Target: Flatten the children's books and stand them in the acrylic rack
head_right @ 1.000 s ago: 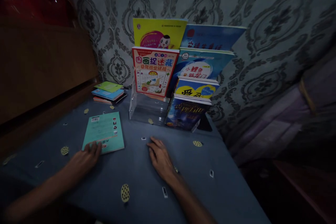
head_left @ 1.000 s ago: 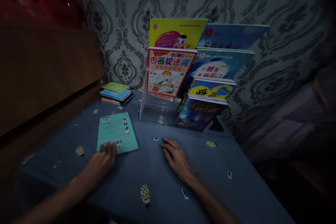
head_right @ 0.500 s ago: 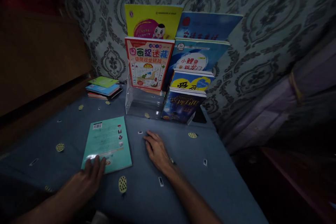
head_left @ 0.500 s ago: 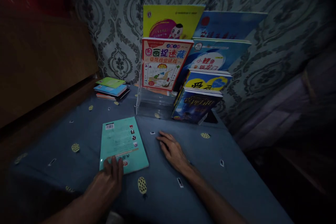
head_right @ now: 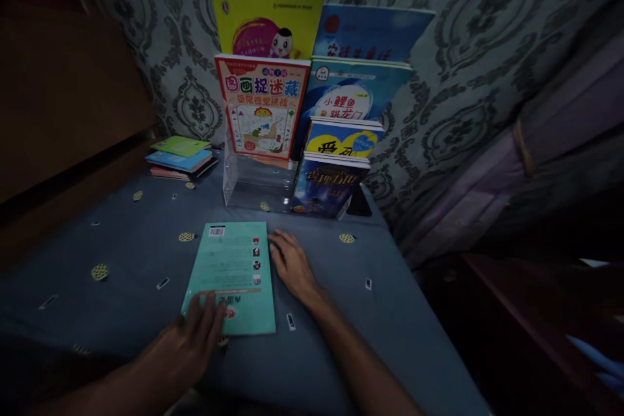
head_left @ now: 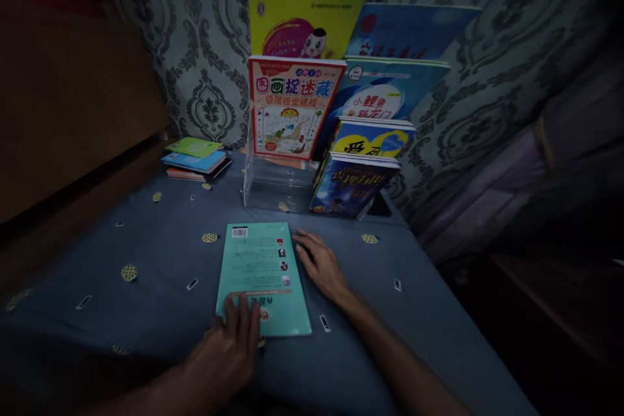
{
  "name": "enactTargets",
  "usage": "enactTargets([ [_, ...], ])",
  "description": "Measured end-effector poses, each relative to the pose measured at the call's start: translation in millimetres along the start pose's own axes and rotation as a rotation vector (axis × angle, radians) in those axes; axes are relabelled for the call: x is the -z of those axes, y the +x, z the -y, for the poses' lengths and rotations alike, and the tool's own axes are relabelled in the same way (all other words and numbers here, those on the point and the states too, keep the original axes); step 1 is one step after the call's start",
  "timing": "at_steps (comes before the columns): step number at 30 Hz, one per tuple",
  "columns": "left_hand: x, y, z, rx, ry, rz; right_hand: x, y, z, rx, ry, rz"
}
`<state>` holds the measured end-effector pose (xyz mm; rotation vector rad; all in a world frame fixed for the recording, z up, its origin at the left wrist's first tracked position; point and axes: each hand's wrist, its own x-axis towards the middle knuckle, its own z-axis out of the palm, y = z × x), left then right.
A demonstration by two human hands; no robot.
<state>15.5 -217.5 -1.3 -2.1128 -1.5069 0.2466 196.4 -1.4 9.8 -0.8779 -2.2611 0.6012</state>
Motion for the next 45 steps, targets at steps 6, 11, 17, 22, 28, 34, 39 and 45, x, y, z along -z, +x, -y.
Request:
enactTargets([
  [6,14.9,37,10,-0.168,-0.025,-0.012,7,2,-5,-0.007,-0.065,-0.022],
  [11,19.7,59,11,-0.25,-0.064,-0.029,13,3,-10,-0.002,-0.111,-0.03],
  [17,20.2,70,9,-0.236,-0.142,0.034,16,2,-18,-0.054,-0.166,0.007],
  [22,27.1,79,36,-0.278,-0.33,0.105,15,1,-18,-0.066,-0.193,0.03],
  [28,18.9,114,72,-0.234,-0.446,0.091,15,1,-18,-0.036,-0.199,0.007],
  [34,-25.9,163,92,-0.035,-0.474,0.046,15,1,-18,-0.071,-0.215,0.032],
  [39,-43.8,174,90,0.021,-0.508,-0.052,18,7,-7,-0.017,-0.307,0.085],
  [45,-54.1,170,86,0.067,-0.613,-0.142,11,30,6,0.099,-0.319,0.242],
])
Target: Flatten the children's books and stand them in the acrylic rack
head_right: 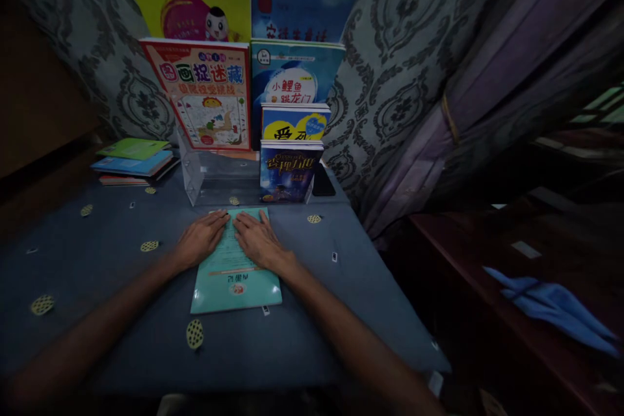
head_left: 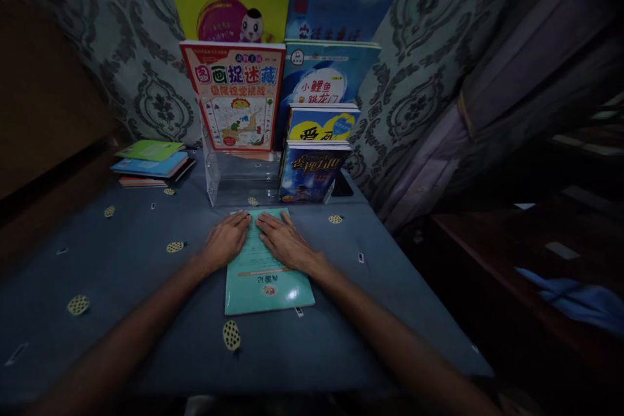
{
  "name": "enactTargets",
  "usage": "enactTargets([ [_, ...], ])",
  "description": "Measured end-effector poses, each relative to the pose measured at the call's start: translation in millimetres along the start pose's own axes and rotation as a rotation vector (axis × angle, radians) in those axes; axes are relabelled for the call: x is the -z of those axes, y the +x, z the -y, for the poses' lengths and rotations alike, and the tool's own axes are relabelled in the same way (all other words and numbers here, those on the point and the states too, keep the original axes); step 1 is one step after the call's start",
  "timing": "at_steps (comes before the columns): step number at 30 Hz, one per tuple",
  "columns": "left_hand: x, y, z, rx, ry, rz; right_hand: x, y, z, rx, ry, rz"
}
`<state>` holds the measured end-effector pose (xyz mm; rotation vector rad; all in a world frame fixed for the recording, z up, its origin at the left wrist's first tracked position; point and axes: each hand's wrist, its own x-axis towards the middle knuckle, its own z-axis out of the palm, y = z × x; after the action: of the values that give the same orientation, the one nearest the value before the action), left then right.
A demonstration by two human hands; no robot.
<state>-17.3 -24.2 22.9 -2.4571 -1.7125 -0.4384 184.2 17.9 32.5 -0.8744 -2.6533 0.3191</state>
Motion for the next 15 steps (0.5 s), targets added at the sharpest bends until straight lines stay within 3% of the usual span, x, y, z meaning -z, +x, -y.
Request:
enactTargets([
  [7,-3.8,-1,3,0.004,-0.005,-0.021,-2,1,-14,-0.223,-0.039,-0.057],
  [15,25.0,-4,-14,-0.015,0.021,-0.012,6,-9,-34,-0.288,0.114,-0.076],
])
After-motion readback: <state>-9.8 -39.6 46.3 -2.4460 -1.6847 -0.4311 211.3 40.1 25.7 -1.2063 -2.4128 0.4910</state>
